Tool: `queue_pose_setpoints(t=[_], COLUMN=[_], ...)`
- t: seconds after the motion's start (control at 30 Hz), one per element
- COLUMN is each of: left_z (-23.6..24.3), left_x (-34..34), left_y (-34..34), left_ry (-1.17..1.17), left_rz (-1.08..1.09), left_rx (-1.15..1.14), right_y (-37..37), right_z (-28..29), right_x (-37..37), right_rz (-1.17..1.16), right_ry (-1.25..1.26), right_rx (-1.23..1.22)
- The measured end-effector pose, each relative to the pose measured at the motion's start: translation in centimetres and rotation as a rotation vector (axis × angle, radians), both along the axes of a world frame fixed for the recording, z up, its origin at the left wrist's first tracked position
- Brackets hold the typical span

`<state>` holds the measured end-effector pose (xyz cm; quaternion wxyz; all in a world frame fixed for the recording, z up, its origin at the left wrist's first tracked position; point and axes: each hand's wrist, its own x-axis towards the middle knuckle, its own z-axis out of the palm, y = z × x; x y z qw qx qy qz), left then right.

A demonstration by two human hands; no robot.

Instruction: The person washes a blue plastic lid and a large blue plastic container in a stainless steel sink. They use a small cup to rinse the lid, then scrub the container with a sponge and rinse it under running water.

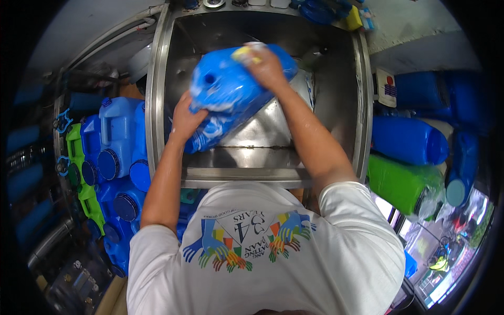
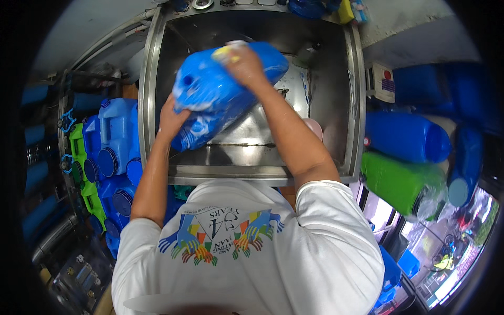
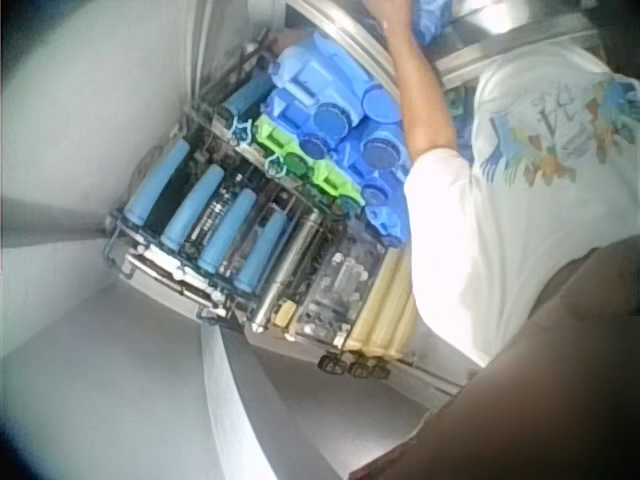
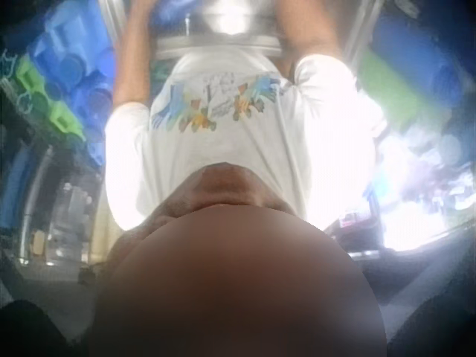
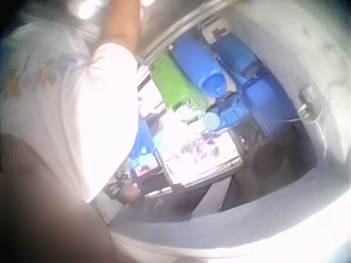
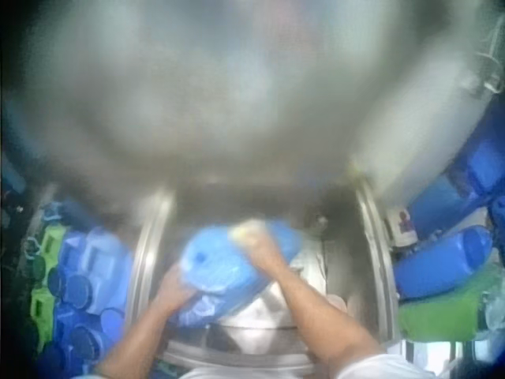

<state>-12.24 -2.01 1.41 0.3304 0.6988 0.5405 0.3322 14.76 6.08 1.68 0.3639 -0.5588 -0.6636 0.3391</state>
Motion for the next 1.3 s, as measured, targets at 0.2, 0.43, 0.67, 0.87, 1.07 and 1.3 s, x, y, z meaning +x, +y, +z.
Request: queue_pose_setpoints(t=[0.2,0.43,0.67,0.87,1.07,1.3], left_z=[-3.8,-3.7,-4.0,-4.8,-4.4,-0.2], left_x=[-1.5,-1.0,-2.1,-2.8,-1.9,-0.8], left_y=[-4.6,-4.0,-2.3,-3.9,-4.7,-4.4], left_ry=[-0.119,-0.083,-0.120,-0.124,-0.119,-0.159], left_rz=[0.200,0.148,0.220,0.228,0.265,0.269], left_rx=[-0.392,-0.405,-0.490,-0.492,-0.528,-0.353], right_y=[-2.0,8.6,-7.0,9.1,16.7,18.3], right_z=[-5.0,-5.0,-6.9,-14.8,-13.8,-13.4], right_x=[0.9,2.4,-1.5,13.7,12.6,11.1], right_rz=[0.133,0.125,0.256,-0.185,0.023,0.144], right_ry=[-0.459,-0.416,-0.086,-0.078,0.220,0.291], right_rx=[0.166,-0.174,0.555,-0.140,-0.772,-0.806])
